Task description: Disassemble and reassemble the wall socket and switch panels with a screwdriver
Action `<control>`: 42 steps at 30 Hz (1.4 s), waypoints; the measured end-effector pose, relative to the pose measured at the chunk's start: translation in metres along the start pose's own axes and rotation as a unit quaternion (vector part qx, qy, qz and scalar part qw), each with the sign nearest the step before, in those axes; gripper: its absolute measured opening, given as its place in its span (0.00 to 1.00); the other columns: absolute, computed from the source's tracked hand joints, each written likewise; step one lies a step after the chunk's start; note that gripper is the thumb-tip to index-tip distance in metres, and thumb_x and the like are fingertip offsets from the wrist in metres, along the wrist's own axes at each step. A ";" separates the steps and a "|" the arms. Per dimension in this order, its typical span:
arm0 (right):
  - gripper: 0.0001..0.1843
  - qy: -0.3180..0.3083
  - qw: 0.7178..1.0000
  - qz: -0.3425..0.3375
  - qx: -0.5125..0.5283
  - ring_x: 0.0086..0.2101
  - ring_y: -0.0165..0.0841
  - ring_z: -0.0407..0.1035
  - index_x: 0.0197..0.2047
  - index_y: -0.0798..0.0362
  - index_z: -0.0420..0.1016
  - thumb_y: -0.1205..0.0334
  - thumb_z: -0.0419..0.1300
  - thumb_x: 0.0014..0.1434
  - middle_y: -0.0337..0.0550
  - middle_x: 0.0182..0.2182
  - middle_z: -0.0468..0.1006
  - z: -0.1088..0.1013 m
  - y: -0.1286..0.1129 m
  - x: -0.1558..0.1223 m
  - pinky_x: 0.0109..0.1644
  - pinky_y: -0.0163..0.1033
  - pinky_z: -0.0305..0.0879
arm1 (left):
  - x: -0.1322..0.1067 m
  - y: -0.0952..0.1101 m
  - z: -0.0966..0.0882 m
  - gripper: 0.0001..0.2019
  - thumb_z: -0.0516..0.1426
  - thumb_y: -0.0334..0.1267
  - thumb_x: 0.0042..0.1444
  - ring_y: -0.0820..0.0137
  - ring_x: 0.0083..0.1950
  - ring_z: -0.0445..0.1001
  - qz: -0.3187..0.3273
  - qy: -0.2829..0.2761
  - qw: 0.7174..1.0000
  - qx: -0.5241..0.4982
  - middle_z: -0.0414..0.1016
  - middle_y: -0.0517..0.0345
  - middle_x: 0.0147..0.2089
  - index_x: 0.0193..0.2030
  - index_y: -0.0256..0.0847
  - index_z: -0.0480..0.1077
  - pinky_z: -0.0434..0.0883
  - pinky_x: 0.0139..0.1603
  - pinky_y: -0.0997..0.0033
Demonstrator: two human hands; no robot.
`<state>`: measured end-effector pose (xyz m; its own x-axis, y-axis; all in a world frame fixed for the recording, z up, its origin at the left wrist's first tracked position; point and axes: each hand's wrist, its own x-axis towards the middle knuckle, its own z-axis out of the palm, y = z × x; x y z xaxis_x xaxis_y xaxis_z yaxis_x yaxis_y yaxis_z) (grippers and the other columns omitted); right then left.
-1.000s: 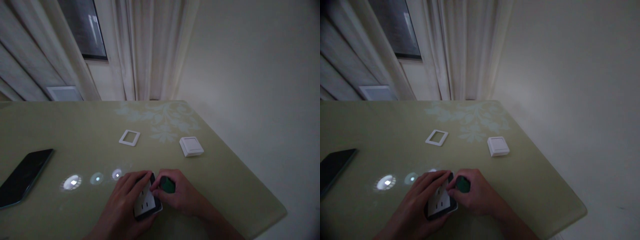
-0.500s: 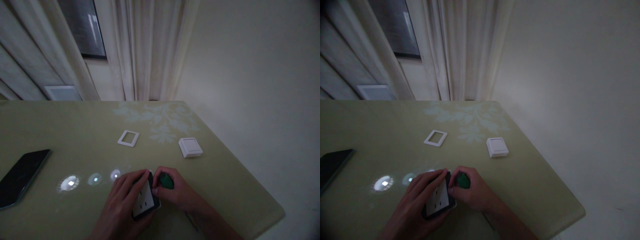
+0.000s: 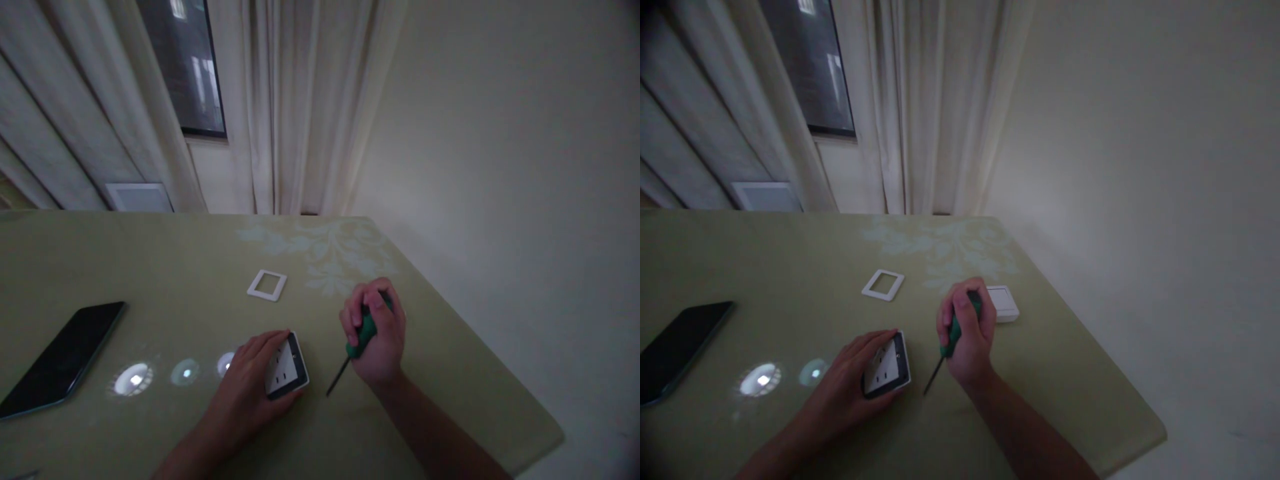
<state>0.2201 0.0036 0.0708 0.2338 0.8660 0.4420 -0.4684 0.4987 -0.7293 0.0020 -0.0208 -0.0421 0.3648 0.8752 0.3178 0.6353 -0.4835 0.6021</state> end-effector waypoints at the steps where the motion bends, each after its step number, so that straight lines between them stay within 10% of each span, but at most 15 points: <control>1: 0.15 -0.024 1.000 -0.019 0.005 0.15 0.21 0.56 0.35 0.48 0.69 0.55 0.65 0.73 0.28 0.23 0.68 0.012 0.002 0.006 0.17 0.25 0.53 | 0.002 -0.002 -0.001 0.36 0.70 0.43 0.56 0.43 0.67 0.77 -0.007 -0.004 1.000 -0.006 0.79 0.43 0.68 0.71 0.46 0.70 0.76 0.68 0.39; 8: 0.14 -0.104 0.994 -0.040 0.011 0.16 0.22 0.55 0.36 0.48 0.69 0.55 0.65 0.73 0.28 0.21 0.66 0.055 0.043 0.027 0.16 0.25 0.51 | 0.008 -0.001 -0.011 0.37 0.71 0.41 0.52 0.45 0.66 0.78 -0.016 -0.026 0.997 -0.066 0.79 0.46 0.66 0.70 0.48 0.71 0.77 0.68 0.41; 42: 0.15 -0.114 0.992 0.020 -0.040 0.16 0.23 0.54 0.37 0.47 0.68 0.50 0.66 0.71 0.28 0.21 0.65 0.050 0.060 0.017 0.16 0.27 0.52 | 0.007 0.004 -0.012 0.36 0.70 0.40 0.55 0.45 0.66 0.75 -0.009 -0.033 0.997 -0.070 0.77 0.45 0.67 0.70 0.50 0.67 0.75 0.68 0.41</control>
<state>0.1538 0.0462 0.0604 0.0133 0.8585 0.5126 -0.4023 0.4739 -0.7833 -0.0011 -0.0164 -0.0291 0.4014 0.8784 0.2593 0.5428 -0.4562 0.7052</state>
